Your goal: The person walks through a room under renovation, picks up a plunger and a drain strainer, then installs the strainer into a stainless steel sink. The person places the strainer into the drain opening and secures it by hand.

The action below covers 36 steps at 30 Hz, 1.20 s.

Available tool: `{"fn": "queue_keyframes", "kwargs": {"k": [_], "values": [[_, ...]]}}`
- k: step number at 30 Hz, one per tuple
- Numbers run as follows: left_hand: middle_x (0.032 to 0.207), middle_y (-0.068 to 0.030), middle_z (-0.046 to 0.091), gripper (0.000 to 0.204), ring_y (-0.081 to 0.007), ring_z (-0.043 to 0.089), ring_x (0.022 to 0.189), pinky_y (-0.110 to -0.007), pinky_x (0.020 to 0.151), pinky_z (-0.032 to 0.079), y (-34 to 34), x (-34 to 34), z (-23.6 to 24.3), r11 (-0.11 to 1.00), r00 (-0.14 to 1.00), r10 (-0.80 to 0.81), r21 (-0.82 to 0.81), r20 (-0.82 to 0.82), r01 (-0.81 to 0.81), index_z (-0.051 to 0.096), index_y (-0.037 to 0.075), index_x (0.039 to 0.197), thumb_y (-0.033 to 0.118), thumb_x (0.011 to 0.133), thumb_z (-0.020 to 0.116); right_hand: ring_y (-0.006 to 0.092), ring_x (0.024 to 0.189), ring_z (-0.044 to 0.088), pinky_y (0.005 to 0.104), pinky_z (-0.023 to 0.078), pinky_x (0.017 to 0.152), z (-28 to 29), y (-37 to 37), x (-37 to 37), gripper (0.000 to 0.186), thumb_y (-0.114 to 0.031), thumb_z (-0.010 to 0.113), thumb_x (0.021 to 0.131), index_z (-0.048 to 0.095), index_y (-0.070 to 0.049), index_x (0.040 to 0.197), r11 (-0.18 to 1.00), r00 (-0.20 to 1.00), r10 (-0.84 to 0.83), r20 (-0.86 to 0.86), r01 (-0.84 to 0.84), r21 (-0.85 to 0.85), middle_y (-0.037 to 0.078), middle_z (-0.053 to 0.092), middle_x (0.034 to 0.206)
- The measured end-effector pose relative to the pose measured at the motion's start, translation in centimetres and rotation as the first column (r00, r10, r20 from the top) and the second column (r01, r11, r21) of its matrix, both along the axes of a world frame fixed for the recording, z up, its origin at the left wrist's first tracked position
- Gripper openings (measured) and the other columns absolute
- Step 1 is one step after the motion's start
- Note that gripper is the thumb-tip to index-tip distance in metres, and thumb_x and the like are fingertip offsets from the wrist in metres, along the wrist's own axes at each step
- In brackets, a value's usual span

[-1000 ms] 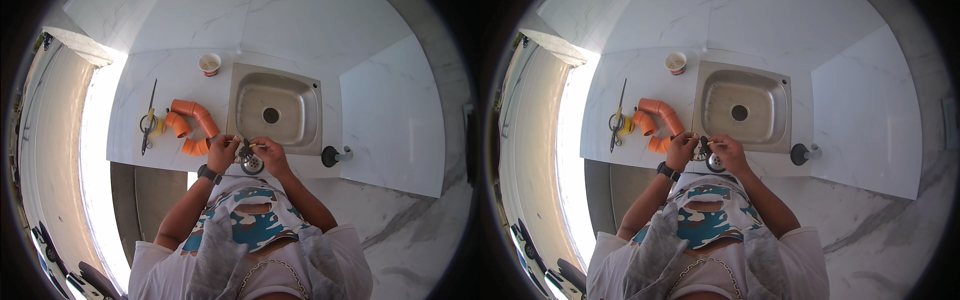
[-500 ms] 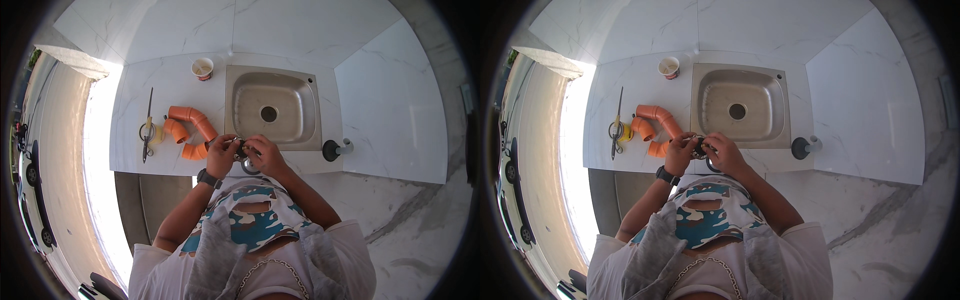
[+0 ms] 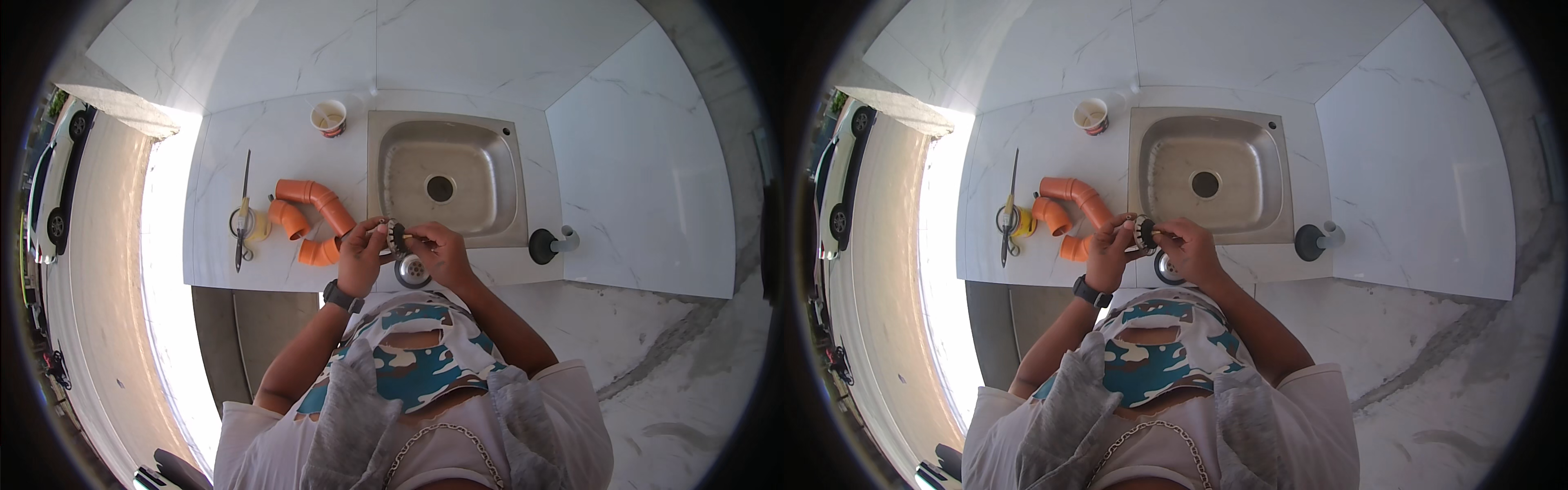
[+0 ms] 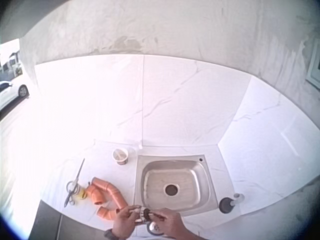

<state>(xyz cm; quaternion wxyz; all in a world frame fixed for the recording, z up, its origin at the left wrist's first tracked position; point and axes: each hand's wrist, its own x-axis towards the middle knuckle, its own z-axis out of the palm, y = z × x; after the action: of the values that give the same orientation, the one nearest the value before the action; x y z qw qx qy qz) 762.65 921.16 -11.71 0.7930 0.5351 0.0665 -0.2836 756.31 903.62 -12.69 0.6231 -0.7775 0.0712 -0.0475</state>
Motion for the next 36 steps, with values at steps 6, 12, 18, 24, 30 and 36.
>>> {"fn": "queue_keyframes", "kwargs": {"k": [6,12,18,24,30,36], "values": [[0.106,-0.0100,0.075,0.024,-0.0178,0.073,0.095,-0.032,0.081,0.062,0.3,0.2,0.5,0.996,0.976,-0.092,0.028,0.197,0.088,0.067,-0.003,0.119,0.012,0.100,0.067,0.0189,0.095,0.072,0.0316,0.060,0.081,-1.5,-0.8,0.3,0.022,-0.009,0.064,0.102,0.069,0.003,0.119,0.780,0.973,0.056,-0.223,0.097,0.618,0.013,0.072,0.112],[0.091,-0.0128,0.078,0.021,-0.0164,0.075,0.082,-0.028,0.076,0.059,0.3,-0.3,3.7,0.863,0.763,-0.313,0.505,0.566,-0.021,0.073,-0.004,0.106,0.007,0.089,0.075,0.0220,0.096,0.073,0.0368,0.063,0.089,-2.2,-0.9,-0.2,0.026,-0.009,0.061,0.103,0.065,0.004,0.126,0.461,0.983,0.123,-0.140,0.068,0.885,0.013,0.073,0.110],[0.086,-0.0156,0.075,0.020,-0.0195,0.075,0.073,-0.029,0.066,0.058,0.0,0.1,5.4,0.814,0.660,-0.396,0.576,0.638,-0.067,0.075,-0.003,0.101,0.006,0.084,0.075,0.0203,0.097,0.073,0.0358,0.063,0.090,-1.6,-0.7,-0.3,0.025,-0.007,0.059,0.104,0.065,0.004,0.125,0.566,0.988,0.124,-0.090,0.005,0.824,0.012,0.073,0.110],[0.084,-0.0159,0.074,0.018,-0.0230,0.073,0.068,-0.032,0.065,0.057,-0.4,0.0,5.1,0.783,0.591,-0.438,0.611,0.678,-0.121,0.075,-0.003,0.099,0.004,0.082,0.072,0.0147,0.093,0.072,0.0315,0.061,0.088,-1.0,-0.9,-0.3,0.023,-0.008,0.062,0.103,0.068,0.003,0.122,0.761,0.982,0.107,-0.156,0.020,0.648,0.008,0.073,0.105],[0.078,-0.0158,0.071,0.019,-0.0279,0.070,0.066,-0.036,0.062,0.054,-0.6,0.0,5.3,0.773,0.573,-0.461,0.624,0.677,-0.116,0.076,-0.001,0.101,0.007,0.083,0.073,0.0107,0.091,0.070,0.0257,0.057,0.082,0.2,-1.6,-0.1,0.021,-0.007,0.063,0.102,0.069,0.003,0.119,0.924,0.996,0.055,-0.068,-0.025,0.381,0.007,0.074,0.100],[0.076,-0.0165,0.071,0.018,-0.0273,0.070,0.065,-0.035,0.063,0.054,-0.6,0.3,5.3,0.782,0.577,-0.485,0.621,0.657,-0.050,0.076,-0.001,0.103,0.009,0.089,0.070,0.0117,0.091,0.070,0.0264,0.056,0.083,2.0,-2.3,-0.1,0.019,-0.004,0.063,0.100,0.069,0.003,0.116,0.967,0.997,0.070,-0.038,-0.058,0.247,0.007,0.073,0.099]]}}
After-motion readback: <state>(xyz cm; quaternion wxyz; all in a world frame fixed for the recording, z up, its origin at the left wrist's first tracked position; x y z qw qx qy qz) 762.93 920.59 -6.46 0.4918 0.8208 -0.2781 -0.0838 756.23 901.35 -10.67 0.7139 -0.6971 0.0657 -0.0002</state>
